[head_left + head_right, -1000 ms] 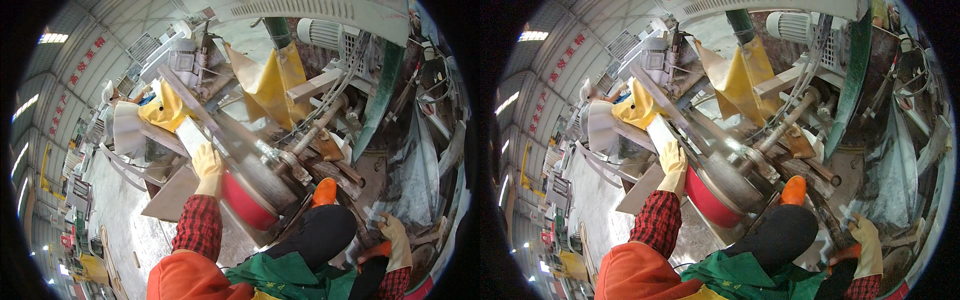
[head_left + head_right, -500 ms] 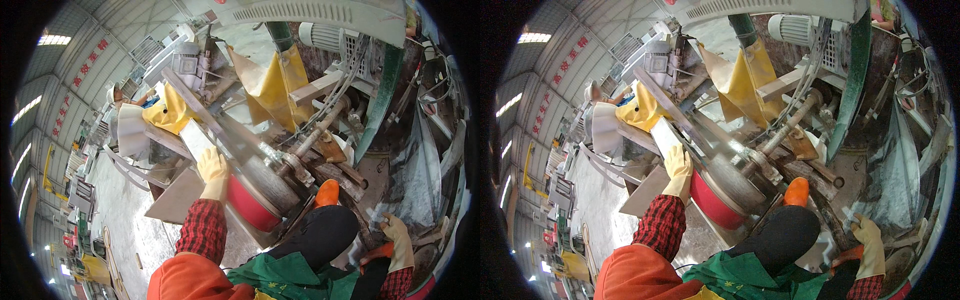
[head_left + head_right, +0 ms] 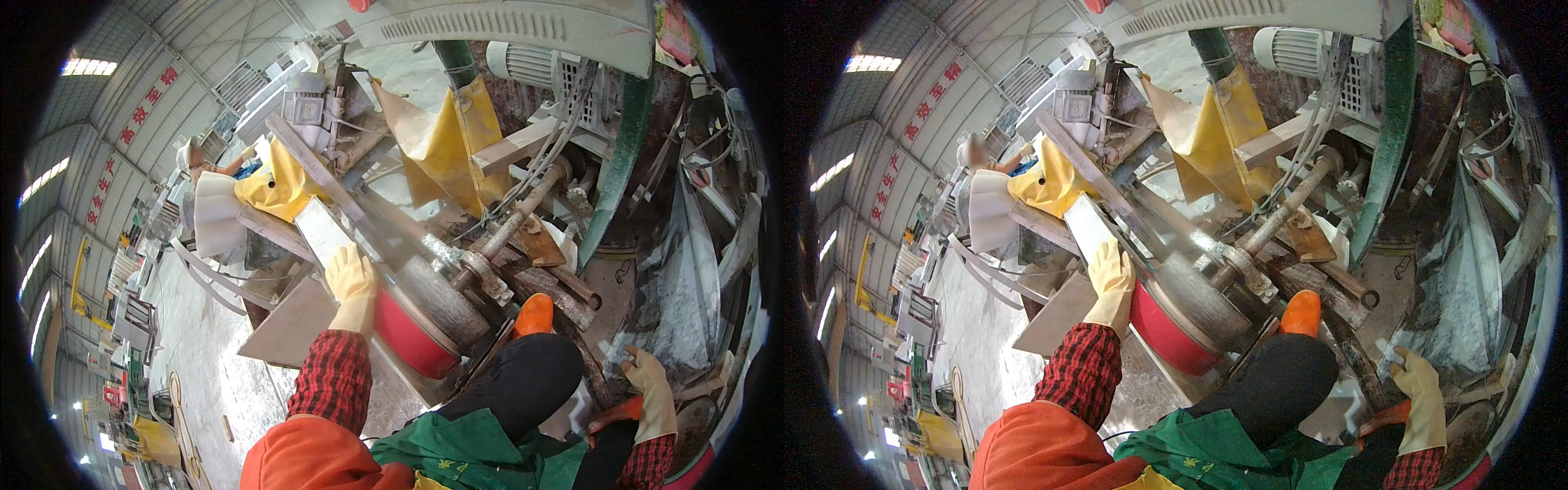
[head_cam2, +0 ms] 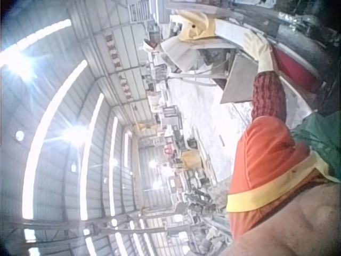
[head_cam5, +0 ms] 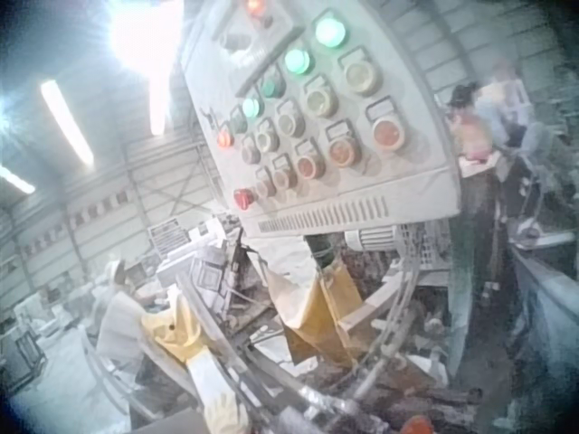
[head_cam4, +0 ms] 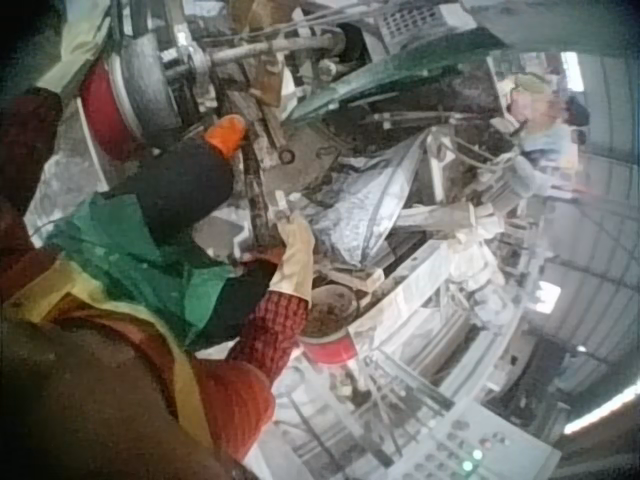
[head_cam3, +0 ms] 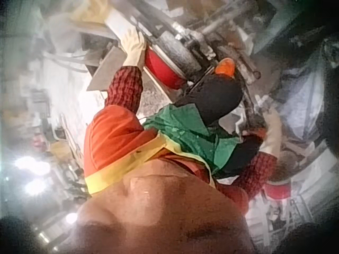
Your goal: The person repeatedly presses white rectangular tiles against a rotating red grinding wheel to smooth their surfaces. The person holds each tile with gloved hands, rubs it against the wheel, flips it, and then places it aside before picking up the next tile.
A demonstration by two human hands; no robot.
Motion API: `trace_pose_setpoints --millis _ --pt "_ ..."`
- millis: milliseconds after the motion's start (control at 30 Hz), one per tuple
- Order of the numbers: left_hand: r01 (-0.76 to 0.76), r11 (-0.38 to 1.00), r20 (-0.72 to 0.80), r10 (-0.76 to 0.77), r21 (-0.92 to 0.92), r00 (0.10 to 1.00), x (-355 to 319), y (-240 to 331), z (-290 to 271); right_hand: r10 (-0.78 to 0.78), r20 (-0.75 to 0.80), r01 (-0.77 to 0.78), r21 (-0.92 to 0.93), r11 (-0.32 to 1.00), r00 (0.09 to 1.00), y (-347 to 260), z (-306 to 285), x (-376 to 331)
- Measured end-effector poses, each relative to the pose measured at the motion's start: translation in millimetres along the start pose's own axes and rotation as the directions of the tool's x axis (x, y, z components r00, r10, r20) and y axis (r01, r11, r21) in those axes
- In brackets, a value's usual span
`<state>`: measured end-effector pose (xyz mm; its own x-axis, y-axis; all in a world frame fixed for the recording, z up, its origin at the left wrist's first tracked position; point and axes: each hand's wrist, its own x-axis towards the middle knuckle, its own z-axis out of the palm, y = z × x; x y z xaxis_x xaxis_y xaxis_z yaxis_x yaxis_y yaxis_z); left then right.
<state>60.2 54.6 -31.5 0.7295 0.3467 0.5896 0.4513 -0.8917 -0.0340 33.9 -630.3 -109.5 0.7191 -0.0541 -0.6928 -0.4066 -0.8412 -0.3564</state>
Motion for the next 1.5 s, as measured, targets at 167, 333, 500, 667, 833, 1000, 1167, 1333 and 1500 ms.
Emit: trace_pose_setpoints --millis 167,333,500,667,833,1000,1167,1333,1500 --pt "0.018 0.999 0.031 -0.017 -0.027 0.999 -4 10 -1 -0.022 -0.025 0.02 -0.065 0.998 0.999 -5 -9 -15" --pt "0.05 0.997 0.099 -0.044 -0.051 0.994 -6 18 -9 -0.043 -0.065 0.038 -0.078 0.996 0.997 -2 -8 -17" --pt "0.046 0.997 0.082 -0.041 -0.056 0.996 -9 15 -10 -0.095 -0.095 0.075 -0.192 0.979 0.991 -7 -10 -21" --pt "0.039 0.998 0.081 -0.035 -0.051 0.996 -12 16 -14 -0.085 -0.085 0.069 -0.179 0.981 0.993 -28 -18 -39" --pt "0.047 0.998 0.09 -0.043 -0.044 0.995 -14 23 -13 -0.14 -0.111 0.131 -0.089 0.987 0.984 17 -1 0" --pt "0.05 0.996 0.119 -0.042 -0.068 0.992 -16 24 -21 -0.125 -0.087 0.114 -0.117 0.987 0.988 3 -6 -11" --pt "0.037 0.997 0.102 -0.03 -0.068 0.994 -20 23 -23 -0.026 -0.033 0.021 -0.148 0.989 0.999 -38 -22 -44" --pt "0.028 0.996 0.109 -0.019 -0.083 0.994 -22 24 -22 -0.027 -0.039 0.023 -0.102 0.995 0.999 -31 -18 -38" --pt "0.048 0.995 0.133 -0.036 -0.091 0.99 -24 29 -28 -0.047 -0.036 0.042 -0.134 0.99 0.998 -37 -21 -44"
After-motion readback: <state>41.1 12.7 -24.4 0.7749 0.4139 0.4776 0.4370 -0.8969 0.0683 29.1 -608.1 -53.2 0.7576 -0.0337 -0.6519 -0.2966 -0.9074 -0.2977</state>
